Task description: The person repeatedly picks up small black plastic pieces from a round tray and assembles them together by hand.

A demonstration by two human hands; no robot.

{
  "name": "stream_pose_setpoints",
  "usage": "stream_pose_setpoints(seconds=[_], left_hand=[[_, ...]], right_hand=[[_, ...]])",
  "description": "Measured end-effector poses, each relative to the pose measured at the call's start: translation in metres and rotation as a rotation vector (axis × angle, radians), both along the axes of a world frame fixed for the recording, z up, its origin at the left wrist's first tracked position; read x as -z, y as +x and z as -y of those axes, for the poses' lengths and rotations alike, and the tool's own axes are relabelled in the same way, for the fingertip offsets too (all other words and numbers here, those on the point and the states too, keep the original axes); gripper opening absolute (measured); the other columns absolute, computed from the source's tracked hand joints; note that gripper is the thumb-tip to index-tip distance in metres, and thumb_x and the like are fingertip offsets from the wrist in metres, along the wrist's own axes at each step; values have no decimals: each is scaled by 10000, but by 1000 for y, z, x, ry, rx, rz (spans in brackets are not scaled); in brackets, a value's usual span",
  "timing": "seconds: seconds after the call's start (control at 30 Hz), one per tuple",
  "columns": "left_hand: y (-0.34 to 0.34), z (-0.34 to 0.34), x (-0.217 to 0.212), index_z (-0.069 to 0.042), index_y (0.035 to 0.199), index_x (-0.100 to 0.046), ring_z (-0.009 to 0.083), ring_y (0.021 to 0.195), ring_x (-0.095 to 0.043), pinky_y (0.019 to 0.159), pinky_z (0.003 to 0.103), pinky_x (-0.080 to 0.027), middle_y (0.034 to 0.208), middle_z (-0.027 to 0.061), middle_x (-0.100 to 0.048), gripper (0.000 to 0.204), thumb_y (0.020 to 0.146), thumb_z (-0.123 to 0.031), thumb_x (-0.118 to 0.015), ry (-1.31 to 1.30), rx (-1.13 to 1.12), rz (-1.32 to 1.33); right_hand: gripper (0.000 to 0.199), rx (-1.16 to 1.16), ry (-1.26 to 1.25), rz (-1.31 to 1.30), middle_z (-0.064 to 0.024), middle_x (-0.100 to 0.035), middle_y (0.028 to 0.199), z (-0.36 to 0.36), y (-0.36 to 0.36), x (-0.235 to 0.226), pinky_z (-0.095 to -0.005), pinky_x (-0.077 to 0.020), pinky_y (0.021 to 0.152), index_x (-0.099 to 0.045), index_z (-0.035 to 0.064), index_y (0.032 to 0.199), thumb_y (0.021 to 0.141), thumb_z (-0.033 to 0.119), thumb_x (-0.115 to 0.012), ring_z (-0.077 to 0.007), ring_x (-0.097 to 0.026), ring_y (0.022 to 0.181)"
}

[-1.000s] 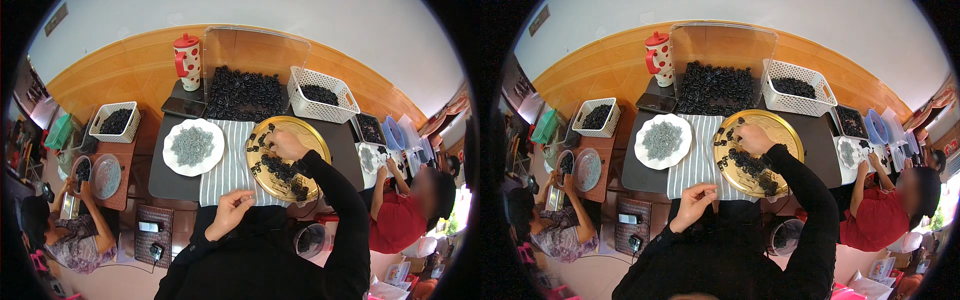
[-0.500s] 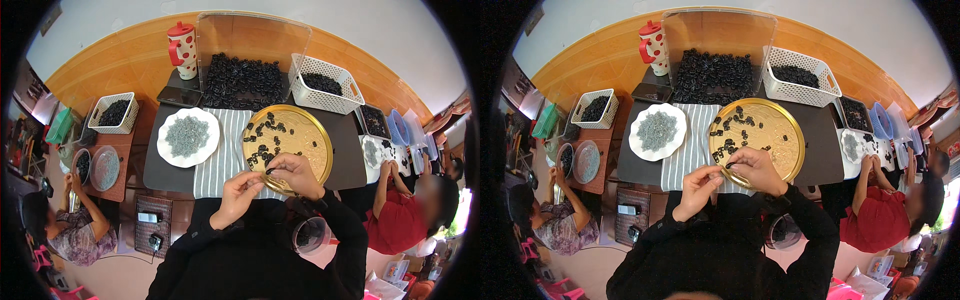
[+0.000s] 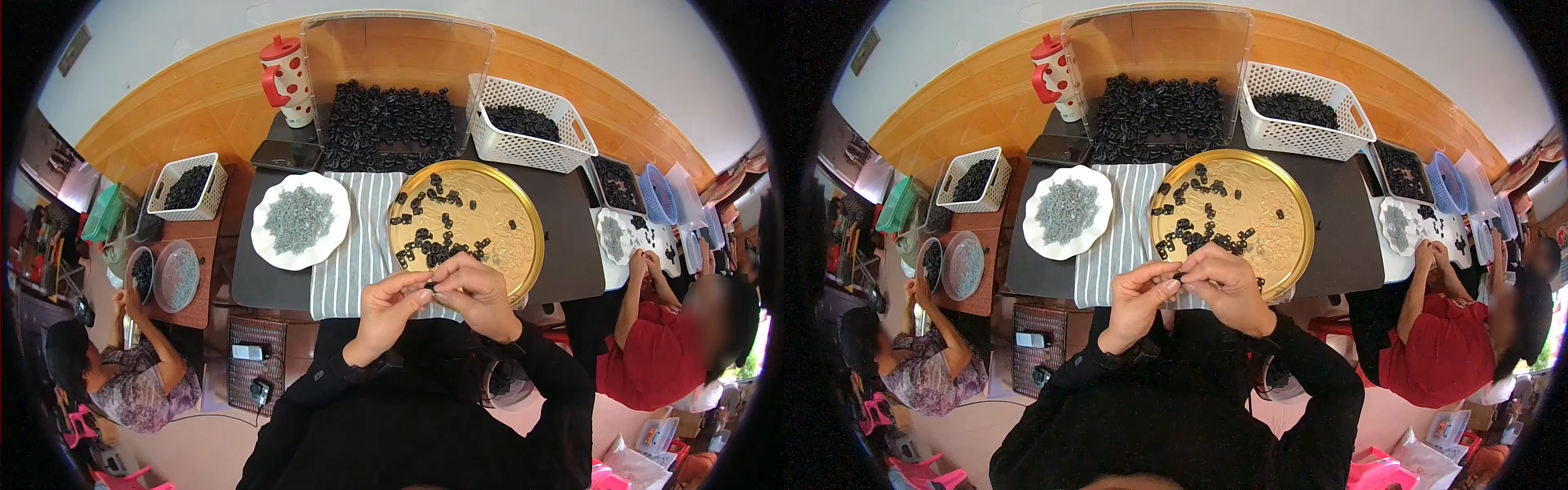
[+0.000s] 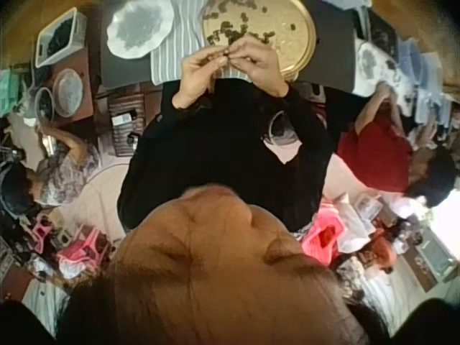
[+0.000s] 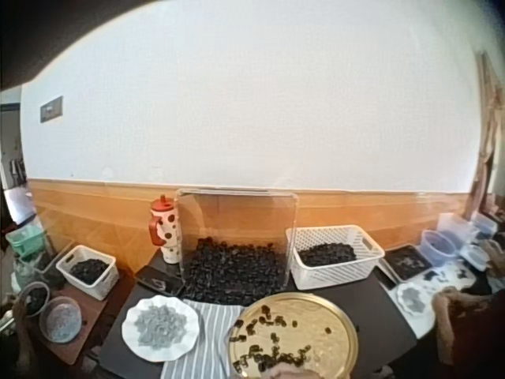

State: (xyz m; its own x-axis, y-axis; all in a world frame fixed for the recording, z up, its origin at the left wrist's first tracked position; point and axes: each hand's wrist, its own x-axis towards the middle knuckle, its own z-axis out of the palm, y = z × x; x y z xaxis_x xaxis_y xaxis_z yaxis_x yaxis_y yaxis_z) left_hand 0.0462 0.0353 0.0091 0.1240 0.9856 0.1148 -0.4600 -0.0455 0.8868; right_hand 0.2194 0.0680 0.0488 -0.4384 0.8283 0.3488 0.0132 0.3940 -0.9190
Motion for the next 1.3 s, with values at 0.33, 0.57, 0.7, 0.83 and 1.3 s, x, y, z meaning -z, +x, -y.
stream_pose_setpoints(seconds=[0.33,0.57,0.7,0.83,1.3], left_hand=[[-14,-2,1,23,1089,-650,95,784,-554,655,227,-446,912,53,-608,255,843,71,-602,79,-120,-111],[-43,-10,12,37,929,-647,344,798,-536,677,396,-448,826,162,-549,197,735,48,-611,415,-377,-1037],[-44,-7,13,41,937,-643,332,796,-518,683,400,-437,819,151,-533,196,741,28,-628,454,-429,-1192],[-45,-7,11,37,952,-637,332,798,-512,687,400,-432,831,148,-528,210,743,16,-642,446,-457,-1191],[-37,-7,11,44,926,-626,324,799,-510,687,387,-426,848,151,-526,193,733,43,-639,486,-442,-1085]], right_hand=[[141,206,70,188,-78,-620,913,-12,33,-13,-254,-472,678,-635,-10,906,768,-40,-637,-148,-595,792],[129,399,-16,607,-124,-612,836,-44,92,3,-305,-479,683,-624,-2,892,763,2,-627,-229,-617,773],[124,306,318,815,-150,-591,829,-42,78,10,-416,-471,698,-616,5,844,724,-12,-589,-360,-575,823],[93,284,392,865,-145,-567,790,-43,77,15,-420,-459,690,-597,7,823,730,-6,-592,-353,-559,795],[196,196,622,990,-123,-574,751,-62,69,13,-403,-456,669,-551,30,786,603,5,-615,-334,-566,749]])
